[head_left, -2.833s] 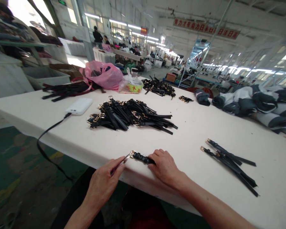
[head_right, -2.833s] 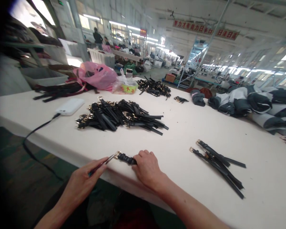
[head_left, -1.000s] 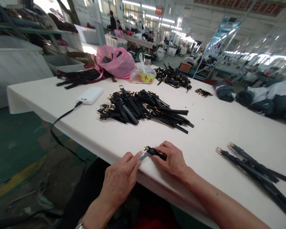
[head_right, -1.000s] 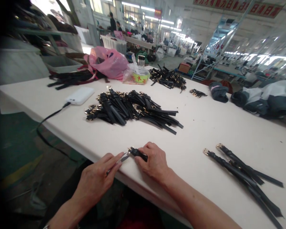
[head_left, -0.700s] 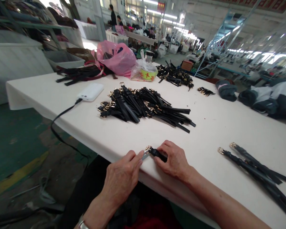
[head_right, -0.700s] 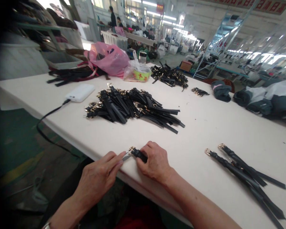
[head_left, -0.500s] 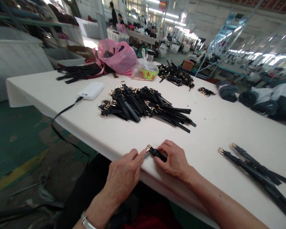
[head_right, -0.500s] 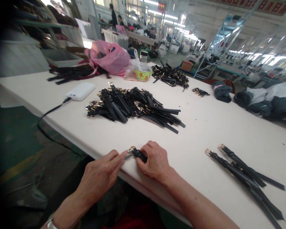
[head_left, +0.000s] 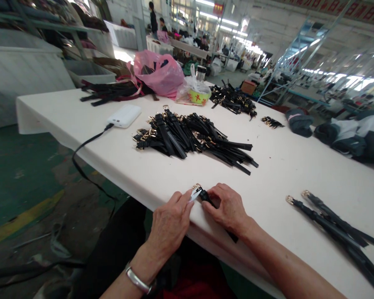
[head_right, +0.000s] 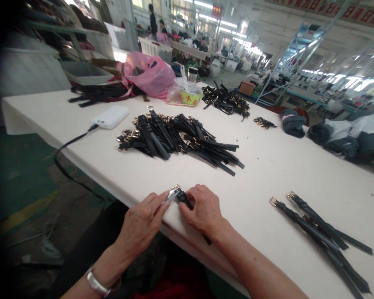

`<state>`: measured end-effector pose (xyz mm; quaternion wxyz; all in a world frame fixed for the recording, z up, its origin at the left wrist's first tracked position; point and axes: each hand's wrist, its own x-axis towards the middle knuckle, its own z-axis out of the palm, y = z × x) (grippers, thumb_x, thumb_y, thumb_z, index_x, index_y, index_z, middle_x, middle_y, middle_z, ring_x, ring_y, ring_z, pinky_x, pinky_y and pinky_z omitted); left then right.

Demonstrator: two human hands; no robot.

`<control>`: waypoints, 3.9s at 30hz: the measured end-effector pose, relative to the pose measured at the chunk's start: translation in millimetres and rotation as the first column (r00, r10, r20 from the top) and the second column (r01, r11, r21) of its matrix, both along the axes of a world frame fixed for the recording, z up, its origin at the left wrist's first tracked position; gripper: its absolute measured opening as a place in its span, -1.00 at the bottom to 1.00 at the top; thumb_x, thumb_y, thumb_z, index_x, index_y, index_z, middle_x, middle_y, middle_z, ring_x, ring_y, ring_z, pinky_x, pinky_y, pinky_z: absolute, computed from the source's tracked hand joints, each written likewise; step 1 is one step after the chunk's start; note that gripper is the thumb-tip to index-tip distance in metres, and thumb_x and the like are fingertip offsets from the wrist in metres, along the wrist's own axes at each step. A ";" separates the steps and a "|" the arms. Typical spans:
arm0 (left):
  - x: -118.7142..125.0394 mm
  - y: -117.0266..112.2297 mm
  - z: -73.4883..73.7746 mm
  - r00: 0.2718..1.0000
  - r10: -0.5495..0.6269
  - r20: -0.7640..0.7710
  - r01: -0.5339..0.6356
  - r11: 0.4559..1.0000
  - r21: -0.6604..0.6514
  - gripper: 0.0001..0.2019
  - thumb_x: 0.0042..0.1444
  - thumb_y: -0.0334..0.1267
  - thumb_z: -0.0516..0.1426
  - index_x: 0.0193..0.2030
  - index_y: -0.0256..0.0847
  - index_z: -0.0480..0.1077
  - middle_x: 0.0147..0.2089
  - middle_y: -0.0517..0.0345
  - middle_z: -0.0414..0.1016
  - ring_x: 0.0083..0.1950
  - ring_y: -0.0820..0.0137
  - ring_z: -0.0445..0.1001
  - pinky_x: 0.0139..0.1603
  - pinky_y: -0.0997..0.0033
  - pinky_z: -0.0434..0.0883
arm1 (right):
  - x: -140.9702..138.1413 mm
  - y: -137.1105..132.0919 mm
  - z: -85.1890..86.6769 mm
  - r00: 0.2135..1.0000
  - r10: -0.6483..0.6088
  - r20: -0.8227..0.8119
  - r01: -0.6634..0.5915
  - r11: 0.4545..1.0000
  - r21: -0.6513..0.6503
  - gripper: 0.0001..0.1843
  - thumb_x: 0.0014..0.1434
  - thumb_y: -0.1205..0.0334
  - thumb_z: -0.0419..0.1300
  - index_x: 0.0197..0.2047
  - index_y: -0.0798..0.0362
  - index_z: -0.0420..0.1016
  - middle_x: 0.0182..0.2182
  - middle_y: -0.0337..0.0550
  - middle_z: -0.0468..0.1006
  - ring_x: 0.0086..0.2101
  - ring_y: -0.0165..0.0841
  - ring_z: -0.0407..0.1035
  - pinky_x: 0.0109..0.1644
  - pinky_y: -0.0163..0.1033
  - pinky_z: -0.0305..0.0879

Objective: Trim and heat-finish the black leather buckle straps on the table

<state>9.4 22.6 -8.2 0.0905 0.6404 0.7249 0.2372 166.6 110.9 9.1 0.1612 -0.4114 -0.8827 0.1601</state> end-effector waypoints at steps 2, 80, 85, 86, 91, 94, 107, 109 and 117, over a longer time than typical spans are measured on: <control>0.1 0.0 0.3 1.000 0.002 0.030 -0.002 1.000 0.001 -0.65 0.32 -0.22 -0.13 0.18 -0.08 0.25 -0.15 0.12 0.47 -0.18 0.36 0.49 -0.19 0.42 0.39 | -0.6 0.7 1.0 1.000 0.004 0.001 -0.004 1.000 -0.017 -0.92 0.06 0.23 0.20 -0.35 0.04 0.46 -0.45 -0.22 0.40 -0.36 -0.37 0.25 -0.25 -0.29 0.15; -18.5 -10.0 8.9 0.978 -0.184 -0.102 0.172 0.978 -0.118 -0.63 0.33 -0.29 -0.18 0.12 -0.01 0.32 -0.33 0.20 0.40 -0.37 0.40 0.44 -0.39 0.45 0.26 | -11.9 -3.1 -1.0 0.902 0.175 -0.394 -0.196 0.981 -0.013 -0.71 0.27 0.17 0.06 -0.48 0.07 0.35 -0.48 -0.24 0.35 -0.45 -0.46 0.24 -0.34 -0.35 0.16; -19.6 -8.6 13.1 0.989 -0.147 0.022 0.149 0.983 -0.106 -0.68 0.32 -0.21 -0.13 0.04 0.05 0.39 -0.34 0.23 0.39 -0.32 0.39 0.45 -0.33 0.44 0.27 | 15.8 -8.4 41.9 0.903 0.313 -0.296 -0.407 0.842 -0.354 -0.65 0.16 0.18 0.18 -0.61 0.10 0.27 -0.61 -0.34 0.25 -0.56 -0.53 0.12 -0.47 -0.38 0.05; -19.7 -8.5 15.1 0.989 -0.140 0.038 0.144 0.983 -0.114 -0.68 0.31 -0.21 -0.12 0.05 0.06 0.39 -0.34 0.23 0.40 -0.32 0.38 0.45 -0.32 0.43 0.28 | 23.0 -8.1 49.5 0.893 0.385 -0.232 -0.449 0.772 -0.450 -0.70 0.12 0.20 0.22 -0.58 0.10 0.31 -0.61 -0.35 0.27 -0.56 -0.54 0.12 -0.49 -0.40 0.04; -21.4 -8.7 19.6 0.989 -0.073 0.133 0.087 0.990 -0.109 -0.68 0.29 -0.23 -0.09 0.06 -0.01 0.39 -0.24 0.20 0.45 -0.21 0.35 0.46 -0.18 0.39 0.31 | 41.3 -1.7 62.3 0.778 0.587 -0.226 -0.504 0.367 -0.782 -0.69 0.00 0.19 0.33 -0.16 0.06 0.48 -0.47 -0.32 0.46 -0.50 -0.51 0.30 -0.42 -0.41 0.20; -20.8 -8.5 18.1 0.988 -0.059 0.140 0.071 0.994 -0.084 -0.68 0.28 -0.22 -0.08 0.07 -0.03 0.38 -0.20 0.19 0.47 -0.17 0.35 0.46 -0.16 0.40 0.31 | 32.9 1.0 49.0 0.955 0.281 -0.091 -0.280 0.757 -0.591 -0.75 0.02 0.19 0.30 -0.19 0.03 0.50 -0.47 -0.30 0.47 -0.48 -0.48 0.30 -0.39 -0.37 0.18; -12.5 -10.0 14.4 0.996 -0.067 0.065 0.074 0.992 -0.105 -0.66 0.28 -0.21 -0.09 0.13 -0.01 0.33 -0.22 0.17 0.47 -0.24 0.35 0.47 -0.23 0.40 0.33 | 5.3 -5.4 2.2 0.996 -0.011 -0.089 0.006 0.998 -0.056 -0.91 0.01 0.24 0.27 -0.35 0.01 0.48 -0.45 -0.29 0.45 -0.47 -0.46 0.25 -0.36 -0.33 0.08; -13.1 -8.7 12.3 0.991 -0.015 0.137 0.029 0.995 -0.099 -0.66 0.26 -0.20 -0.08 0.10 -0.07 0.36 -0.14 0.14 0.50 -0.15 0.32 0.48 -0.13 0.36 0.36 | 5.1 -5.1 1.4 0.996 -0.023 -0.090 0.017 0.998 -0.068 -0.90 0.00 0.25 0.27 -0.35 0.01 0.48 -0.45 -0.29 0.46 -0.46 -0.45 0.25 -0.36 -0.33 0.08; -11.9 9.9 7.0 0.940 0.047 0.339 -0.034 0.998 -0.046 -0.63 0.09 -0.22 0.09 0.06 -0.16 0.39 0.01 0.08 0.51 -0.02 0.26 0.47 -0.01 0.32 0.36 | -1.5 -10.0 -4.5 0.995 -0.037 -0.096 0.036 0.999 -0.015 -0.86 0.03 0.15 0.27 -0.36 0.02 0.44 -0.41 -0.24 0.51 -0.38 -0.39 0.34 -0.31 -0.30 0.12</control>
